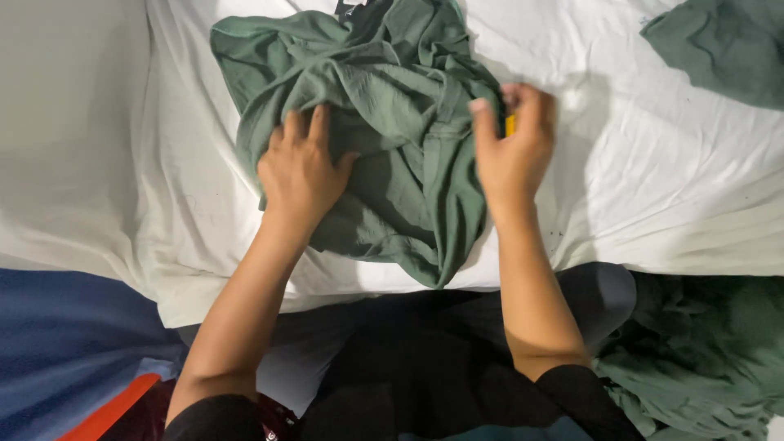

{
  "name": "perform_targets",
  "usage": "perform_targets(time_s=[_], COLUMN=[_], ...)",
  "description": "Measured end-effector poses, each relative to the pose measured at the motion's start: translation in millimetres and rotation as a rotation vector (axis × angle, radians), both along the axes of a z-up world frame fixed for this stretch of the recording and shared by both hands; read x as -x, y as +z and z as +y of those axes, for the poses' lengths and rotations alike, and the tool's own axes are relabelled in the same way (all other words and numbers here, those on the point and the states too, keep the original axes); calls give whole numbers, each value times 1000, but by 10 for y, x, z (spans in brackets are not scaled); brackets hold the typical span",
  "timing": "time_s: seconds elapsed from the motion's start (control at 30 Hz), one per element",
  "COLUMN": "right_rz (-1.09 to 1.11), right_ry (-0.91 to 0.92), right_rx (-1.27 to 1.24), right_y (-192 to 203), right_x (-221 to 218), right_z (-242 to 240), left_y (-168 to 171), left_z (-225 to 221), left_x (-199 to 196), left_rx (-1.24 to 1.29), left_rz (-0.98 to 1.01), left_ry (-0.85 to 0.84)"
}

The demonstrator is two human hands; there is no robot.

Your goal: Trimming loose threads from a green t-shirt using small scissors

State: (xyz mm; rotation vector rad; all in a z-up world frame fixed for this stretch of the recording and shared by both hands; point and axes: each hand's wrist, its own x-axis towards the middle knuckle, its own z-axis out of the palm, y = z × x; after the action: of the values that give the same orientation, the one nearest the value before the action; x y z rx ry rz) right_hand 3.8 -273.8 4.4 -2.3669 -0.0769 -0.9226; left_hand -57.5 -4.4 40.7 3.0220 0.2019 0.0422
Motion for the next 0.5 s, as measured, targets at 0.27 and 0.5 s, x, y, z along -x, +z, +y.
perform_targets(time_s=[0.27, 0.5], right_rz=[421, 127], right_ry=[41, 130], right_rx=[306, -69], right_y=[-530, 302], right_x=[-64, 97], right_z=[280, -10], left_y=[-222, 411], left_z=[29, 62], left_x=[-336, -8], left_rx=[351, 941], left_rz=[-509, -504], left_ry=[-139, -251])
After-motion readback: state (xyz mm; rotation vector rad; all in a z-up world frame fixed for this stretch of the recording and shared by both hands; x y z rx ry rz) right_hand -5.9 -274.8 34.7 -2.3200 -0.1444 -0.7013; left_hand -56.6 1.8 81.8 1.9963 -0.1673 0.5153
